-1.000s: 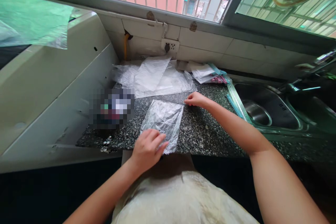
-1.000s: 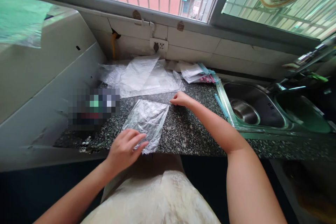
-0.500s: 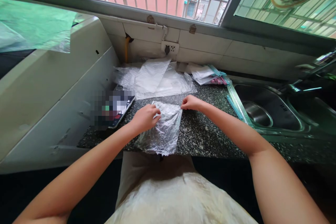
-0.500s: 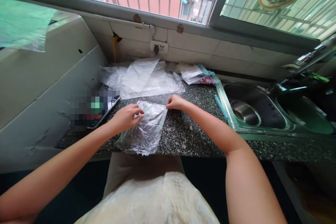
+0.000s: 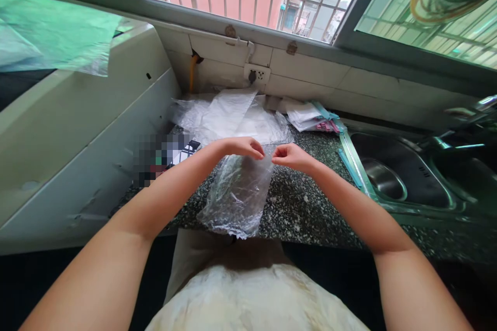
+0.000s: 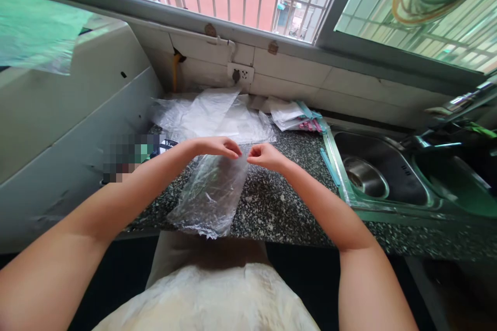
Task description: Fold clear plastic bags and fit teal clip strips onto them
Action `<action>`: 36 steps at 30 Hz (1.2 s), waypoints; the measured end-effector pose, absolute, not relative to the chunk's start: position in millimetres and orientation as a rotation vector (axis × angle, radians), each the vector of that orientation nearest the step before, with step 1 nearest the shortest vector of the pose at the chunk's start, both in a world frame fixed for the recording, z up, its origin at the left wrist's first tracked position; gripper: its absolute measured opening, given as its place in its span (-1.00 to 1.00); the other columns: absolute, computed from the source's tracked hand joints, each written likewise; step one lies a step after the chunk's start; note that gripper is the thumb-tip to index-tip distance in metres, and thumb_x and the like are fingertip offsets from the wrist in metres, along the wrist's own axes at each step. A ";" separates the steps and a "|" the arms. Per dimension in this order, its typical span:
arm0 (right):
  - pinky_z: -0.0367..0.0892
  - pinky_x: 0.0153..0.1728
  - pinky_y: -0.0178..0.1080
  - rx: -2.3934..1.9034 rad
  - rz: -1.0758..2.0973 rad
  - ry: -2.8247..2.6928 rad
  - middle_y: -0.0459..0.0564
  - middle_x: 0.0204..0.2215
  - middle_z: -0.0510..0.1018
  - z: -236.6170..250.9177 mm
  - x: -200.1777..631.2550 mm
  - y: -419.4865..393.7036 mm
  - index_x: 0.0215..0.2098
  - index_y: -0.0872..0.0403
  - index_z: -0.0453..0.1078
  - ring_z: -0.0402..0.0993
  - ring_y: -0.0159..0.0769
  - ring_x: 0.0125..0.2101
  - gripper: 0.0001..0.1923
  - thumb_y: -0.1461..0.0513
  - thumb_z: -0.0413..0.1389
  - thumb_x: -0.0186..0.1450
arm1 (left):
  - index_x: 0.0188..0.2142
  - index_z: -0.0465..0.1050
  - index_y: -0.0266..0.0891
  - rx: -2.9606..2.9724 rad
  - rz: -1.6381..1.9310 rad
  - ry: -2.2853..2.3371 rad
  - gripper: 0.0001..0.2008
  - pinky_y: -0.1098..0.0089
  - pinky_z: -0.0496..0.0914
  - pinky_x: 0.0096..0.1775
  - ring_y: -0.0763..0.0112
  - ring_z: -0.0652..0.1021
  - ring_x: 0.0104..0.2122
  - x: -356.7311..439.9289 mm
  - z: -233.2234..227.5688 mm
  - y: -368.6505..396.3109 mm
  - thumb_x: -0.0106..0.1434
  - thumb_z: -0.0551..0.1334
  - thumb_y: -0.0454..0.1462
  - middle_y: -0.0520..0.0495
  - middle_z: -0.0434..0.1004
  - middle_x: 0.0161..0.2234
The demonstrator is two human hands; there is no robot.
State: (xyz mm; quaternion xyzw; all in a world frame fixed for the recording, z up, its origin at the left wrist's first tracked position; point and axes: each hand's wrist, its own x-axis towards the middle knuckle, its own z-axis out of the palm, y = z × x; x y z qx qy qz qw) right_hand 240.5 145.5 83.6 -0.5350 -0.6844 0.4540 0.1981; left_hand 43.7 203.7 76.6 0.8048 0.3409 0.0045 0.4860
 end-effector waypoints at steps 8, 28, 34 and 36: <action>0.16 -0.45 -0.31 -1.493 1.301 -1.716 -0.15 -0.58 0.40 73.7 242.8 147.7 -0.49 0.12 0.38 0.24 -0.47 -0.52 -0.72 0.09 0.23 -0.07 | -0.43 0.46 -0.32 2.008 0.041 0.953 -0.79 0.43 0.16 -0.43 0.49 0.30 -0.50 40.8 77.0 205.7 0.00 0.17 -0.21 0.03 0.38 -0.54; 0.17 -0.48 -0.31 -1.145 0.434 -2.025 -0.13 -0.55 0.37 159.1 244.9 128.8 -0.51 0.09 0.38 0.23 -0.48 -0.51 -0.92 0.25 0.13 0.13 | -0.38 0.47 -0.26 2.339 0.576 1.070 -0.78 0.39 0.29 -0.28 0.43 0.44 -0.39 -24.6 169.8 178.6 0.07 0.18 -0.16 -0.03 0.48 -0.44; 0.26 -0.37 -0.26 -0.961 0.034 -2.187 -0.08 -0.51 0.42 161.4 241.5 79.0 -0.48 0.05 0.39 0.33 -0.38 -0.43 -0.88 0.28 0.09 0.22 | -0.49 0.42 -0.17 2.616 0.833 0.908 -0.85 0.36 0.31 -0.24 0.39 0.44 -0.37 -32.2 173.6 121.0 0.15 0.16 -0.21 -0.03 0.46 -0.46; 0.27 -0.37 -0.24 -0.939 -0.035 -2.242 -0.07 -0.50 0.43 153.9 240.2 63.2 -0.46 0.04 0.40 0.32 -0.36 -0.43 -0.87 0.28 0.08 0.24 | -0.51 0.41 -0.18 2.653 0.885 0.863 -0.83 0.33 0.32 -0.25 0.38 0.42 -0.40 -34.7 166.7 103.0 0.19 0.13 -0.25 -0.04 0.45 -0.48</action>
